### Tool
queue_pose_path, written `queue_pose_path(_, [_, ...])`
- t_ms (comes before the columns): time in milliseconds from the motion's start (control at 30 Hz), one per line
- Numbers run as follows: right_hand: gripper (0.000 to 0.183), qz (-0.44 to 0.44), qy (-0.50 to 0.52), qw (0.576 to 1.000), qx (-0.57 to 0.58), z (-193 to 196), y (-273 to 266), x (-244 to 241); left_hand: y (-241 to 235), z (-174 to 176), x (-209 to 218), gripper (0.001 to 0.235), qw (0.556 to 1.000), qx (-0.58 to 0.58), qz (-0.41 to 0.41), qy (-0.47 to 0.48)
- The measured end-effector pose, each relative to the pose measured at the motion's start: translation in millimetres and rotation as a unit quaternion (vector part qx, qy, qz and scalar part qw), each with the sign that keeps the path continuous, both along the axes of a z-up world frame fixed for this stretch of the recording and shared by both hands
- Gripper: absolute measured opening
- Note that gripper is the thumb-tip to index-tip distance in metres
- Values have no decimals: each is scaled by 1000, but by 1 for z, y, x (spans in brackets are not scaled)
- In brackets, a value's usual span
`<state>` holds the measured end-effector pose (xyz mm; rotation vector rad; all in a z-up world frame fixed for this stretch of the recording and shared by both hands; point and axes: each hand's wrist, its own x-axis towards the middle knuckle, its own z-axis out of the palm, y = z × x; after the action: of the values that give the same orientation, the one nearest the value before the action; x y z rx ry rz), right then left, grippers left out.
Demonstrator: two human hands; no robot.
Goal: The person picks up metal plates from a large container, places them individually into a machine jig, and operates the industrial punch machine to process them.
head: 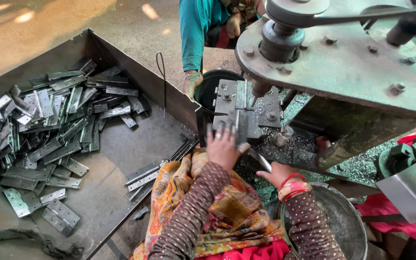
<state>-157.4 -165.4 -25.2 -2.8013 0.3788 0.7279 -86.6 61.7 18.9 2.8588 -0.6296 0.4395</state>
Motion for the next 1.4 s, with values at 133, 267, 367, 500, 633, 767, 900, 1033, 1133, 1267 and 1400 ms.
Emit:
queue_pose_path(133, [73, 10, 21, 999, -23, 26, 8, 10, -34, -14, -9, 60, 1000, -27, -7, 4])
queue_pose_path(267, [70, 2, 1, 1000, -27, 34, 11, 4, -51, -19, 21, 46, 999, -38, 30, 15])
queue_pose_path(367, [69, 3, -26, 999, -30, 25, 7, 3, -53, -19, 38, 45, 998, -47, 33, 4])
queue_pose_path(500, [64, -14, -73, 997, -6, -15, 3, -23, -49, -17, 38, 43, 998, -51, 25, 7])
queue_pose_path(633, [57, -77, -136, 985, 74, -71, 5, -69, -47, -12, 37, 39, 997, -74, 12, 30])
queue_pose_path(767, [58, -71, -108, 990, 65, -79, 7, -78, -39, -17, 23, 35, 996, -91, 16, 15])
queue_pose_path(900, [64, -25, -29, 999, -19, -24, 2, -26, -44, -18, 30, 40, 998, -63, 11, -12])
queue_pose_path(1033, [67, 16, 2, 998, -53, 0, 0, -7, -63, -26, 51, 41, 999, 2, 49, 0])
queue_pose_path(1133, [64, -5, -56, 998, -9, -24, 6, -36, -72, -28, 62, 42, 998, 7, 46, 40])
queue_pose_path(1267, [58, -73, -134, 988, 30, -72, 5, -68, -65, -27, 64, 45, 999, -26, 34, 2])
queue_pose_path(1400, [63, -37, -101, 994, 17, -75, 5, -56, -48, -33, 43, 43, 999, -30, 14, 16])
